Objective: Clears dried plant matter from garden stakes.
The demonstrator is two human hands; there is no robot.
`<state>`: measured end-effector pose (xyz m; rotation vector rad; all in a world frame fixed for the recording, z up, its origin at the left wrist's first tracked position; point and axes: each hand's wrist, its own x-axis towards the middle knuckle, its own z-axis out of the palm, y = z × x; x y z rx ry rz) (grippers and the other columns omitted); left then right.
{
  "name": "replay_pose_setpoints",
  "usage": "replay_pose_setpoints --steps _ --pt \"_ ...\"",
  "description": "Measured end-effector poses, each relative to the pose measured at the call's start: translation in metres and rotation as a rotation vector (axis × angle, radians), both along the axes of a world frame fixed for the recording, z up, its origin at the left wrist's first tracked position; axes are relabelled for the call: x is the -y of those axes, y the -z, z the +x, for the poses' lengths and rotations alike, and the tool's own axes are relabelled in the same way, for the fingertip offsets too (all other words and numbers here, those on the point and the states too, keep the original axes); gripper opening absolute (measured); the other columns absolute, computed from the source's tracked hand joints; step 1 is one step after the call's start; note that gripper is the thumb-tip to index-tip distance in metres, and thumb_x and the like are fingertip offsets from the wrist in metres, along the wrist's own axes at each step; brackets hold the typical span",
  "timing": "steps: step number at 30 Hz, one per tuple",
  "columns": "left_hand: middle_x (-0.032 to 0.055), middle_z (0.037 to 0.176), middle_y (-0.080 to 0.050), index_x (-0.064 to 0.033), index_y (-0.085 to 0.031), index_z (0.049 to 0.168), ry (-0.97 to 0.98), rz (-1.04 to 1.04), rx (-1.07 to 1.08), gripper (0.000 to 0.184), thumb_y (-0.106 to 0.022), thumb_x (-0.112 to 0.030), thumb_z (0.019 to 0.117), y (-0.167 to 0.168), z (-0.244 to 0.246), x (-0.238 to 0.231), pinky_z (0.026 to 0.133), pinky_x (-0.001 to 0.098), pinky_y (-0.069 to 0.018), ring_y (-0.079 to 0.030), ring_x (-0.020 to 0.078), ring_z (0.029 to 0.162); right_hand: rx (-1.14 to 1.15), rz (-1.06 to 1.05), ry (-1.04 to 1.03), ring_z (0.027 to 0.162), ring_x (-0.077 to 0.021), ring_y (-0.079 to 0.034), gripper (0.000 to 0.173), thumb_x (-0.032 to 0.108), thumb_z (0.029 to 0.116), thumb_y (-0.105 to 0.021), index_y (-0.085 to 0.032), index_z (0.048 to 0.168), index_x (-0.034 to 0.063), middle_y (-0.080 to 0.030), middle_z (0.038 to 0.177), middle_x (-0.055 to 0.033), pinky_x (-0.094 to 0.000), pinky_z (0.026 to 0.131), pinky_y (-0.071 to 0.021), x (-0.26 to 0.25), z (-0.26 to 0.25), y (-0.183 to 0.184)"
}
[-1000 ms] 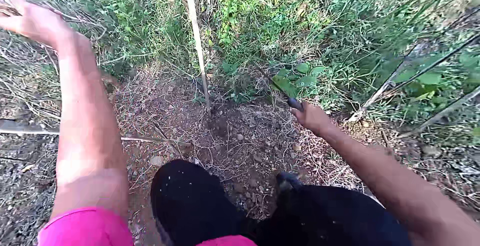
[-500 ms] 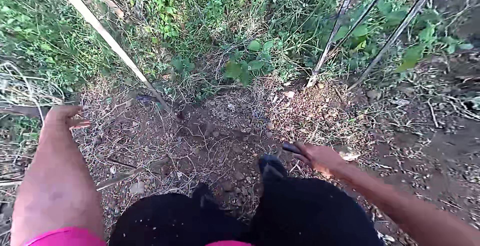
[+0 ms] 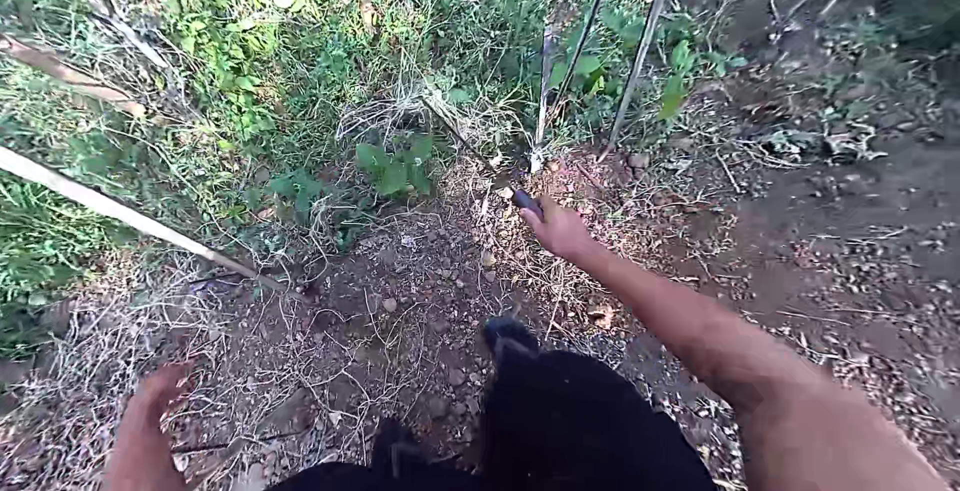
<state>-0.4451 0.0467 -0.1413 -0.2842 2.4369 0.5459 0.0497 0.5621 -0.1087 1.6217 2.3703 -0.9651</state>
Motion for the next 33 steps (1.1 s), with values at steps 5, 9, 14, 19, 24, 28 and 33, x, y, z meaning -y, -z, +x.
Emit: replay_pose_setpoints --steps 5,9,14,19,24,28,33 --pt "0.0368 0.141 -0.051 0.0097 -0.05 0.142 0.403 -0.317 0.121 0.049 -0.051 -0.027 0.1092 0.004 0.002 -0.025 0.103 0.0638 -0.0436 -0.056 0.0495 0.126 0.045 -0.632 0.015 0.092 -0.0328 -0.066 0.053 0.036 0.1069 -0.056 -0.05 0.141 -0.0035 -0.065 0.11 -0.024 -0.0508 0.088 -0.0533 0.115 0.085 0.068" --pt "0.0314 0.139 -0.056 0.0048 -0.051 0.144 0.698 -0.338 0.266 0.047 -0.05 -0.027 0.11 -0.011 0.024 -0.093 0.105 0.0629 -0.0414 -0.056 0.0461 0.128 0.231 -0.677 0.117 0.114 -0.0381 -0.065 0.044 0.026 0.106 -0.057 -0.056 0.137 -0.0053 -0.064 0.126 -0.0285 -0.0563 0.101 -0.0473 0.143 0.146 0.037" --pt "0.0326 0.138 -0.057 0.0043 -0.051 0.145 1.2 -0.222 0.202 0.045 -0.049 -0.024 0.1101 -0.057 0.067 -0.187 0.111 0.0629 -0.0378 -0.054 0.0482 0.13 -0.135 -0.643 0.57 0.061 -0.0119 -0.056 0.032 0.021 0.109 -0.052 -0.055 0.129 -0.0035 -0.06 0.086 -0.0084 -0.03 0.06 -0.0522 0.138 0.218 -0.001" --pt "0.0317 0.144 -0.054 -0.002 -0.046 0.152 1.501 -0.218 -0.06 0.051 -0.05 -0.03 0.1093 -0.107 0.134 -0.248 0.11 0.0696 -0.0368 -0.052 0.0516 0.133 -0.436 -0.39 0.942 0.057 -0.0112 -0.056 0.032 0.021 0.1094 -0.051 -0.05 0.129 -0.0034 -0.055 0.077 -0.0046 -0.0291 0.059 -0.0544 0.102 0.217 -0.003" --pt "0.0277 0.148 -0.052 -0.0031 -0.046 0.152 1.652 -0.172 0.107 0.049 -0.05 -0.028 0.1094 -0.099 0.2 -0.252 0.113 0.0632 -0.0377 -0.053 0.046 0.134 -0.254 -0.499 0.839 0.065 -0.0141 -0.063 0.041 0.02 0.1063 -0.052 -0.042 0.138 -0.0048 -0.06 0.085 -0.0084 -0.0327 0.067 -0.0572 0.127 0.208 0.035" --pt "0.0275 0.144 -0.057 -0.0051 -0.047 0.153 1.686 -0.368 0.268 0.049 -0.051 -0.027 0.1094 -0.082 0.198 -0.243 0.114 0.0637 -0.0356 -0.054 0.0461 0.134 -0.185 -0.743 0.619 0.056 -0.0101 -0.056 0.033 0.02 0.107 -0.056 -0.048 0.131 -0.0012 -0.054 0.077 -0.0033 -0.0279 0.058 -0.054 0.166 0.223 -0.002" --pt "0.0297 0.146 -0.053 -0.0054 -0.048 0.152 1.624 -0.4 0.142 0.05 -0.053 -0.029 0.108 -0.061 0.165 -0.218 0.114 0.0672 -0.034 -0.05 0.0504 0.136 -0.382 -0.705 0.784 0.05 -0.0076 -0.053 0.02 0.019 0.1072 -0.055 -0.053 0.119 0.003 -0.052 0.071 0.0013 -0.0245 0.052 -0.0523 0.156 0.251 -0.04"
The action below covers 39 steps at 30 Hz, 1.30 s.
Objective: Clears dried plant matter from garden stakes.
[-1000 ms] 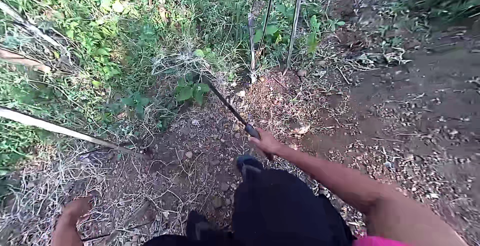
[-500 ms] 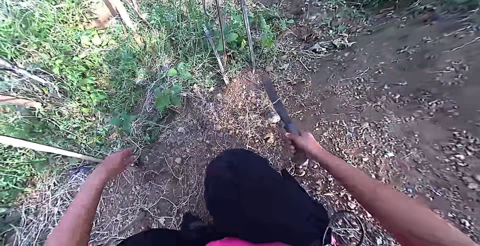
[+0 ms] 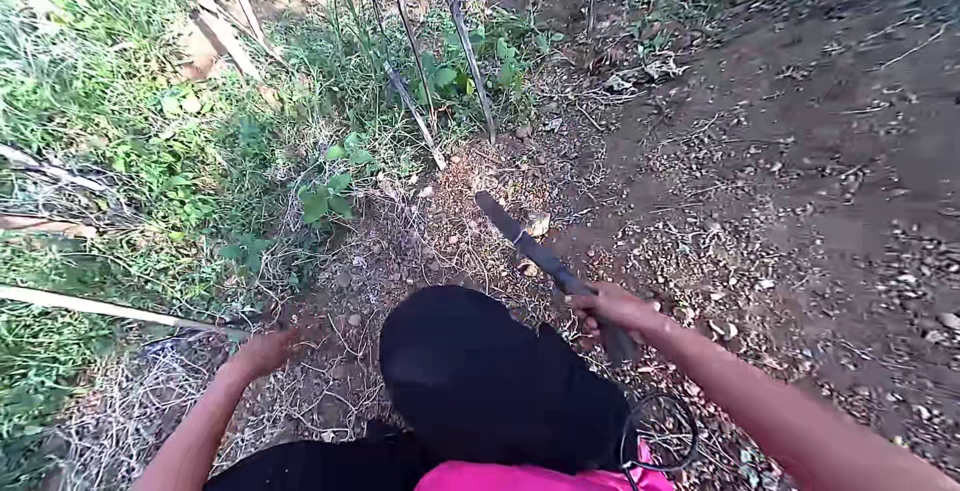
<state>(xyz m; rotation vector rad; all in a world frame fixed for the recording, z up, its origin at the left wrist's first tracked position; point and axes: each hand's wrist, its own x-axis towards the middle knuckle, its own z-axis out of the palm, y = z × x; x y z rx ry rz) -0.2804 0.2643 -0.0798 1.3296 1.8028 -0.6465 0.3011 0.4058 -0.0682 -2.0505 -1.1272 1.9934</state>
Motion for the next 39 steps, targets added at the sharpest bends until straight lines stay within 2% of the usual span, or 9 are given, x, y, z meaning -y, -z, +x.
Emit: replay_pose_setpoints --steps 2,7,14,19,24,27,31,34,39 --pt "0.0302 0.147 -0.052 -0.0035 -0.046 0.152 -0.051 -0.039 0.029 0.05 -0.053 -0.027 0.1083 0.003 -0.009 0.012 0.115 0.0664 -0.0333 -0.049 0.0505 0.137 -0.006 0.109 0.161 0.049 -0.0062 -0.053 0.015 0.019 0.1081 -0.054 -0.055 0.11 0.0033 -0.053 0.067 0.0023 -0.0229 0.052 -0.0529 -0.015 -0.003 0.002" --pt "0.0276 0.148 -0.052 -0.0025 -0.046 0.152 -0.126 -0.052 0.085 0.049 -0.051 -0.027 0.1093 0.005 -0.018 0.026 0.116 0.0612 -0.0349 -0.051 0.0453 0.137 0.039 0.26 0.362 0.052 -0.0122 -0.059 0.035 0.013 0.1039 -0.058 -0.044 0.132 -0.0013 -0.055 0.072 -0.0038 -0.0302 0.055 -0.0573 -0.016 -0.027 0.063" --pt "0.0283 0.147 -0.053 -0.0017 -0.045 0.152 -0.177 -0.065 0.101 0.049 -0.05 -0.026 0.1096 0.012 -0.023 0.029 0.116 0.0596 -0.0353 -0.051 0.0448 0.137 0.16 0.043 -0.751 0.117 -0.0447 -0.061 0.029 0.007 0.1038 -0.056 -0.061 0.128 -0.0087 -0.063 0.123 -0.0325 -0.0616 0.101 -0.0447 0.055 -0.017 0.034" --pt "0.0286 0.145 -0.054 -0.0001 -0.046 0.151 -0.217 -0.03 0.107 0.047 -0.05 -0.023 0.1096 0.008 -0.023 0.023 0.115 0.0607 -0.0366 -0.053 0.0455 0.135 0.103 0.111 -0.286 0.053 -0.011 -0.054 0.028 0.016 0.1022 -0.064 -0.058 0.123 -0.0018 -0.056 0.075 -0.0049 -0.0284 0.055 -0.0521 0.025 -0.004 0.011" --pt "0.0271 0.147 -0.053 -0.0006 -0.046 0.151 -0.222 -0.004 0.126 0.048 -0.05 -0.024 0.1096 0.01 -0.025 0.025 0.117 0.0589 -0.0351 -0.051 0.0435 0.138 0.063 0.257 0.285 0.051 -0.0098 -0.057 0.027 0.01 0.1028 -0.06 -0.049 0.124 -0.0022 -0.054 0.069 -0.0011 -0.0276 0.054 -0.0564 -0.004 -0.015 0.031" --pt "0.0266 0.147 -0.054 -0.0013 -0.047 0.151 -0.215 -0.015 0.119 0.048 -0.051 -0.025 0.1095 0.01 -0.026 0.031 0.117 0.06 -0.0349 -0.051 0.0441 0.138 0.174 0.165 0.084 0.062 -0.0155 -0.062 0.048 0.014 0.1002 -0.062 -0.043 0.141 -0.0031 -0.06 0.087 -0.0102 -0.0343 0.063 -0.0578 0.018 -0.015 0.072" --pt "0.0286 0.146 -0.053 0.0001 -0.047 0.15 -0.247 -0.022 0.123 0.047 -0.052 -0.023 0.1091 0.005 -0.025 0.031 0.117 0.0599 -0.0344 -0.051 0.045 0.138 0.181 -0.068 -0.401 0.088 -0.0256 -0.062 0.035 0.016 0.1018 -0.063 -0.057 0.13 -0.0045 -0.064 0.103 -0.0194 -0.0468 0.084 -0.0508 0.04 -0.015 0.049" --pt "0.029 0.146 -0.054 0.0003 -0.048 0.15 -0.259 -0.008 0.115 0.047 -0.051 -0.024 0.1093 0.006 -0.028 0.031 0.116 0.0605 -0.0342 -0.051 0.0456 0.137 0.094 -0.063 -0.28 0.05 -0.0078 -0.054 0.019 0.013 0.1016 -0.063 -0.058 0.114 0.0008 -0.055 0.068 -0.0005 -0.025 0.052 -0.0522 0.034 -0.006 0.026" --pt "0.028 0.147 -0.053 -0.0005 -0.047 0.15 -0.257 -0.002 0.121 0.048 -0.05 -0.025 0.1096 0.004 -0.027 0.031 0.117 0.0603 -0.0344 -0.051 0.0444 0.138 0.041 0.12 0.003 0.067 -0.0141 -0.066 0.036 0.016 0.1051 -0.06 -0.049 0.135 -0.0013 -0.064 0.088 -0.0093 -0.0313 0.065 -0.0596 -0.005 -0.005 0.012"
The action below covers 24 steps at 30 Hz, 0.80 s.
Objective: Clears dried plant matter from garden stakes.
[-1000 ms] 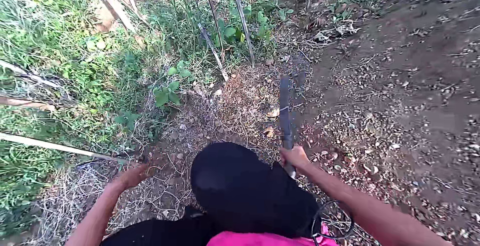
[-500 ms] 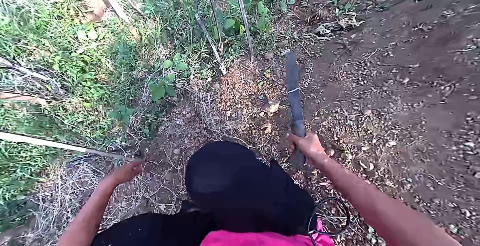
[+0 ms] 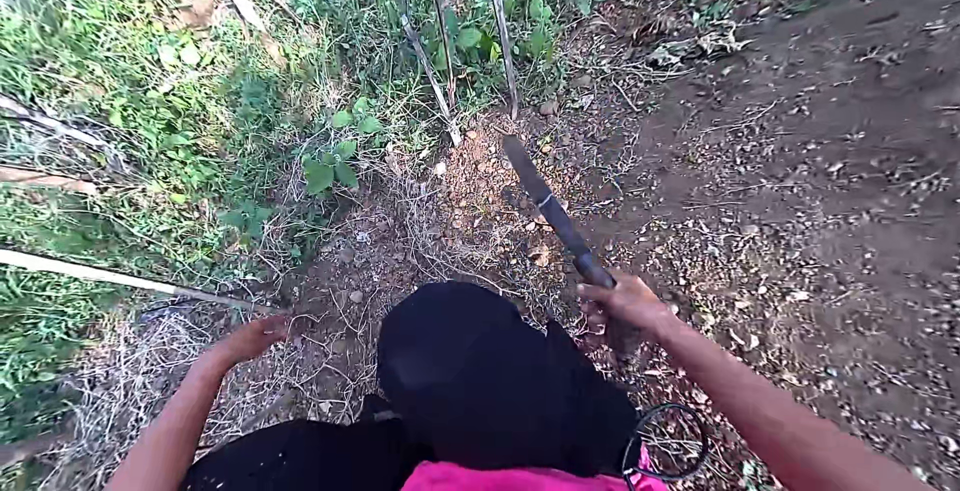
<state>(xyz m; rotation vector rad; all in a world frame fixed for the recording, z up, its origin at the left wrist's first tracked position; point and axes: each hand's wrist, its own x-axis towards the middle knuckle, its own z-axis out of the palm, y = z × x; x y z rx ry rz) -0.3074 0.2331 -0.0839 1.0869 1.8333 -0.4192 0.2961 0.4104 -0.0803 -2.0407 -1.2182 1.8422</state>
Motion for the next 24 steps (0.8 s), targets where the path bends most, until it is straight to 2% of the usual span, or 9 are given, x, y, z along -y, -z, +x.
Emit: replay_pose_setpoints --steps 2,4,8,9,10,12,20,22,24 --pt "0.0279 0.148 -0.052 -0.001 -0.046 0.151 0.005 -0.005 0.001 0.048 -0.05 -0.025 0.1098 -0.004 0.002 0.0 0.117 0.0601 -0.0341 -0.051 0.044 0.138 -0.028 0.116 0.174 0.054 -0.0121 -0.062 0.033 0.012 0.1044 -0.059 -0.046 0.132 -0.0018 -0.058 0.074 -0.0046 -0.0299 0.057 -0.0593 -0.004 -0.016 0.015" --pt "0.0281 0.149 -0.051 -0.0008 -0.046 0.151 -0.011 -0.001 0.001 0.048 -0.05 -0.025 0.1097 -0.008 0.003 0.002 0.118 0.0598 -0.0331 -0.049 0.0443 0.139 0.027 0.149 0.2 0.052 -0.0125 -0.061 0.038 0.01 0.1016 -0.06 -0.044 0.134 -0.0016 -0.057 0.074 -0.0049 -0.0306 0.055 -0.0591 0.008 -0.028 0.04" --pt "0.027 0.15 -0.051 -0.0005 -0.046 0.151 -0.036 0.01 -0.003 0.048 -0.051 -0.024 0.1093 0.0 -0.004 0.007 0.118 0.0582 -0.0338 -0.049 0.0428 0.14 0.251 -0.166 -0.45 0.099 -0.0352 -0.065 0.043 0.016 0.1011 -0.064 -0.053 0.134 -0.0092 -0.064 0.114 -0.0284 -0.0543 0.092 -0.0497 0.039 -0.01 0.053" --pt "0.027 0.149 -0.051 -0.0003 -0.046 0.152 -0.029 0.001 -0.005 0.049 -0.051 -0.025 0.1093 0.003 -0.006 0.01 0.118 0.0586 -0.0336 -0.049 0.0431 0.14 0.261 -0.214 -0.551 0.091 -0.0301 -0.065 0.037 0.017 0.1013 -0.064 -0.058 0.128 -0.0067 -0.065 0.106 -0.0238 -0.0506 0.086 -0.0523 0.042 -0.006 0.05" --pt "0.0272 0.149 -0.052 0.0 -0.045 0.152 -0.02 -0.015 -0.01 0.05 -0.051 -0.025 0.1095 0.004 -0.006 0.01 0.118 0.059 -0.0335 -0.049 0.0435 0.14 0.234 -0.222 -0.568 0.07 -0.0182 -0.06 0.027 0.016 0.1019 -0.063 -0.059 0.122 -0.0029 -0.061 0.087 -0.0121 -0.0379 0.069 -0.0531 0.044 -0.002 0.043" --pt "0.0279 0.148 -0.052 0.0002 -0.045 0.152 -0.017 -0.038 -0.015 0.049 -0.05 -0.025 0.1097 0.002 -0.003 0.009 0.118 0.0592 -0.0333 -0.049 0.044 0.14 0.123 -0.234 -0.384 0.048 -0.0087 -0.053 0.016 0.009 0.1017 -0.062 -0.057 0.113 -0.0013 -0.054 0.067 -0.0014 -0.0258 0.05 -0.0518 0.039 0.008 0.026" --pt "0.0269 0.148 -0.053 0.0003 -0.046 0.151 -0.022 -0.007 -0.002 0.05 -0.05 -0.026 0.1096 0.0 -0.003 0.009 0.117 0.0593 -0.0343 -0.05 0.0437 0.139 -0.008 0.093 0.278 0.047 -0.0093 -0.056 0.021 0.009 0.1019 -0.06 -0.05 0.118 0.0002 -0.053 0.065 0.0007 -0.0282 0.051 -0.0571 0.008 -0.014 0.038" --pt "0.0268 0.148 -0.053 0.0001 -0.046 0.151 -0.024 -0.024 -0.019 0.05 -0.051 -0.027 0.1093 -0.001 -0.004 0.01 0.118 0.0596 -0.0334 -0.05 0.0434 0.139 0.124 0.085 0.123 0.056 -0.0145 -0.061 0.036 0.009 0.0985 -0.061 -0.048 0.13 -0.0034 -0.058 0.078 -0.0077 -0.0328 0.058 -0.0581 0.022 -0.019 0.061" --pt "0.0271 0.148 -0.053 -0.0003 -0.046 0.151 -0.044 -0.031 -0.021 0.049 -0.05 -0.026 0.1097 -0.001 -0.003 0.008 0.117 0.0591 -0.0338 -0.049 0.0438 0.139 0.251 -0.077 -0.265 0.082 -0.0292 -0.064 0.043 0.012 0.0978 -0.064 -0.052 0.133 -0.0091 -0.064 0.103 -0.0237 -0.0487 0.081 -0.053 0.033 -0.013 0.064"
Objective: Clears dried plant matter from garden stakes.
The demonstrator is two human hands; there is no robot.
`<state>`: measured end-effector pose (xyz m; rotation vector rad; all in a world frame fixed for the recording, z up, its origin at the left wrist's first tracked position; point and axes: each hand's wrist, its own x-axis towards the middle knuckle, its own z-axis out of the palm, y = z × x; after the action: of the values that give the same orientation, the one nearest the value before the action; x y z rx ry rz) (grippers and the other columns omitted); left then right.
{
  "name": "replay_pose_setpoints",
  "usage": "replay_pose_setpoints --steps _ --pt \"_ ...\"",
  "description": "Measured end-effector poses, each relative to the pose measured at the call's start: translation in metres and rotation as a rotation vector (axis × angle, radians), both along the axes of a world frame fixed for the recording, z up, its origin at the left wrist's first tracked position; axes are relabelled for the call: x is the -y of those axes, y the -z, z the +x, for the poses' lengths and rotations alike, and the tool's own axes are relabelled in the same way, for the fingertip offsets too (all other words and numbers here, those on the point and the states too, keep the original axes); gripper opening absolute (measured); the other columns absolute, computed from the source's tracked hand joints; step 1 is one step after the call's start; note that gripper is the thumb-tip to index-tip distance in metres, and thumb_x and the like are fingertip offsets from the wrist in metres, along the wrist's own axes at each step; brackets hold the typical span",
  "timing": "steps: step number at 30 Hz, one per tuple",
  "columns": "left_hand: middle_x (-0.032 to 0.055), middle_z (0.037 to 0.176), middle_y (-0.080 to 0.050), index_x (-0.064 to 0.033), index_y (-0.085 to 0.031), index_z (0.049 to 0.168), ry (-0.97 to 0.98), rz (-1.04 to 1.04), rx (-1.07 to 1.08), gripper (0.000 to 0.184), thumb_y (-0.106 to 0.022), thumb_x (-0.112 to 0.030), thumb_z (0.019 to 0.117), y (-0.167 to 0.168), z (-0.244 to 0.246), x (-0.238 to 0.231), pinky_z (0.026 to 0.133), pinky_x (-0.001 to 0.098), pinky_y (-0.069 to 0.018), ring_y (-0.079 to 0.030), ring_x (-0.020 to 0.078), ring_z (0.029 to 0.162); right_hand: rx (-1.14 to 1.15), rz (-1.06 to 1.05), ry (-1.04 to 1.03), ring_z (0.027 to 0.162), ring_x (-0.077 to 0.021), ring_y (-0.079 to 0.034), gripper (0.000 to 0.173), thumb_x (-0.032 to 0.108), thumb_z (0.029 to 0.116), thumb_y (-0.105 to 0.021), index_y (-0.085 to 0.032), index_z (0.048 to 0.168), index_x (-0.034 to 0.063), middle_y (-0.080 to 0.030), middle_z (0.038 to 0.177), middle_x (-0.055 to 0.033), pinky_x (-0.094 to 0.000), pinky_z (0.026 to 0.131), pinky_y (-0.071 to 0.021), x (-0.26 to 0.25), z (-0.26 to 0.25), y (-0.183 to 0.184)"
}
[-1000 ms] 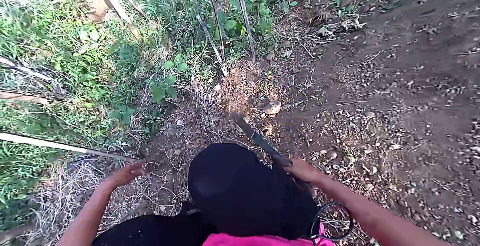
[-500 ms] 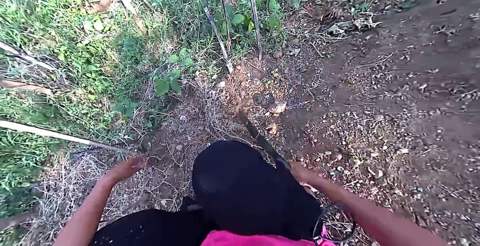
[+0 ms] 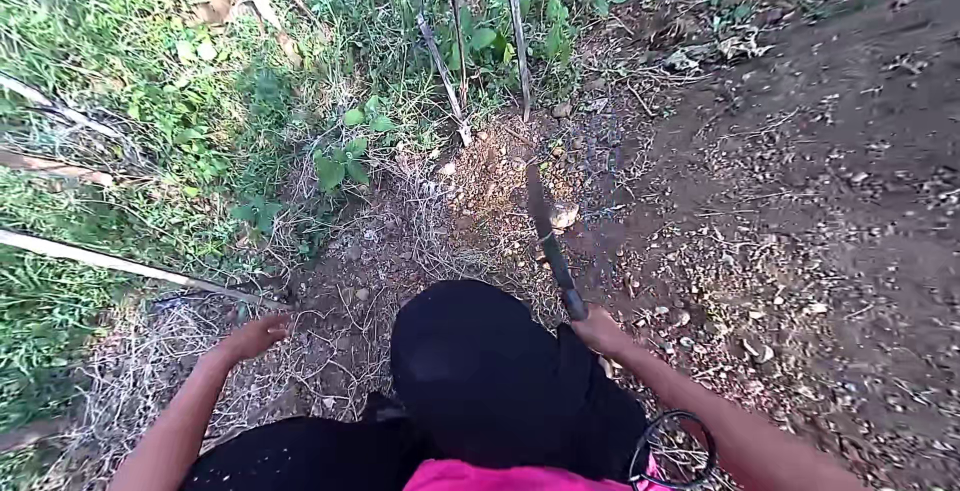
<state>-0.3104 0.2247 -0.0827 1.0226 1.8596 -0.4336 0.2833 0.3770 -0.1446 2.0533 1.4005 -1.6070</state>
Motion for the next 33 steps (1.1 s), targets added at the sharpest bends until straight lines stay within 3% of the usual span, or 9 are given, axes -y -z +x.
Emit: replay_pose_setpoints --steps 1,3,5,8,14,19,23,30,33 --pt "0.0276 0.148 -0.052 0.0 -0.046 0.151 -0.008 -0.001 0.001 0.049 -0.05 -0.026 0.1098 -0.001 0.001 -0.001 0.117 0.0587 -0.0341 -0.049 0.0442 0.139 0.044 -0.13 -0.18 0.089 -0.0301 -0.064 0.042 0.015 0.1013 -0.063 -0.052 0.134 -0.0085 -0.063 0.109 -0.0248 -0.0497 0.087 -0.0508 0.002 0.002 -0.005" --pt "0.0277 0.148 -0.052 -0.0002 -0.046 0.151 -0.012 -0.003 0.0 0.049 -0.05 -0.026 0.1099 -0.003 0.0 -0.002 0.117 0.0587 -0.0332 -0.049 0.0441 0.139 0.077 -0.242 -0.359 0.077 -0.023 -0.063 0.036 0.016 0.1033 -0.062 -0.054 0.131 -0.0052 -0.063 0.098 -0.018 -0.0428 0.078 -0.0542 0.002 0.004 -0.014" --pt "0.0275 0.147 -0.053 0.0 -0.046 0.151 -0.011 0.002 0.001 0.049 -0.049 -0.026 0.1101 -0.003 0.001 -0.003 0.117 0.0593 -0.0333 -0.049 0.0439 0.139 0.023 -0.208 -0.251 0.055 -0.0126 -0.058 0.027 0.013 0.1002 -0.065 -0.056 0.12 -0.0029 -0.058 0.075 -0.0064 -0.0304 0.057 -0.0546 -0.003 0.013 -0.029" --pt "0.0263 0.148 -0.053 -0.0012 -0.045 0.152 -0.018 0.023 0.008 0.049 -0.049 -0.026 0.1101 -0.003 0.002 -0.006 0.117 0.0583 -0.0342 -0.05 0.0425 0.139 -0.095 -0.072 0.025 0.047 -0.0092 -0.053 0.023 0.012 0.1 -0.067 -0.058 0.115 -0.0027 -0.055 0.066 -0.0021 -0.0262 0.05 -0.052 -0.021 0.025 -0.042" --pt "0.0271 0.149 -0.052 -0.0002 -0.045 0.151 0.027 0.012 0.011 0.049 -0.049 -0.025 0.11 0.0 -0.002 0.001 0.118 0.0587 -0.0328 -0.049 0.0434 0.14 -0.268 0.236 0.537 0.045 -0.0098 -0.056 0.021 0.007 0.101 -0.061 -0.05 0.117 0.0004 -0.053 0.063 0.0001 -0.0283 0.049 -0.0571 -0.03 -0.009 -0.018" --pt "0.0286 0.147 -0.052 -0.0008 -0.046 0.151 -0.01 0.014 0.014 0.047 -0.05 -0.023 0.11 0.0 -0.005 0.005 0.117 0.0581 -0.0346 -0.05 0.0442 0.138 0.058 -0.147 -0.167 0.092 -0.0293 -0.065 0.045 0.015 0.1002 -0.065 -0.053 0.137 -0.0064 -0.064 0.112 -0.0248 -0.0506 0.089 -0.0517 0.005 0.009 -0.002" --pt "0.0273 0.148 -0.052 0.0003 -0.045 0.151 -0.001 0.002 0.006 0.049 -0.05 -0.025 0.1099 0.002 -0.002 0.003 0.117 0.0582 -0.0339 -0.05 0.0433 0.139 0.007 -0.218 -0.192 0.05 -0.012 -0.056 0.03 0.009 0.0975 -0.068 -0.055 0.122 -0.002 -0.057 0.071 -0.0058 -0.0288 0.052 -0.0534 -0.007 0.032 -0.021" --pt "0.0256 0.149 -0.052 -0.0015 -0.046 0.152 -0.019 0.042 0.03 0.048 -0.05 -0.024 0.1098 -0.001 -0.003 0.0 0.118 0.0579 -0.0341 -0.049 0.0426 0.14 -0.26 0.075 0.467 0.046 -0.0088 -0.053 0.018 0.007 0.1022 -0.058 -0.049 0.117 0.0013 -0.051 0.065 0.0012 -0.0269 0.049 -0.0548 -0.031 0.006 -0.017" --pt "0.0272 0.145 -0.056 0.0002 -0.05 0.148 0.021 0.029 0.018 0.046 -0.052 -0.024 0.1088 0.002 -0.009 0.004 0.117 0.0608 -0.0336 -0.051 0.0447 0.138 -0.132 0.142 0.267 0.057 -0.0157 -0.061 0.026 0.007 0.0983 -0.063 -0.055 0.12 -0.0062 -0.059 0.073 -0.0086 -0.0329 0.059 -0.0571 -0.012 -0.01 0.001"
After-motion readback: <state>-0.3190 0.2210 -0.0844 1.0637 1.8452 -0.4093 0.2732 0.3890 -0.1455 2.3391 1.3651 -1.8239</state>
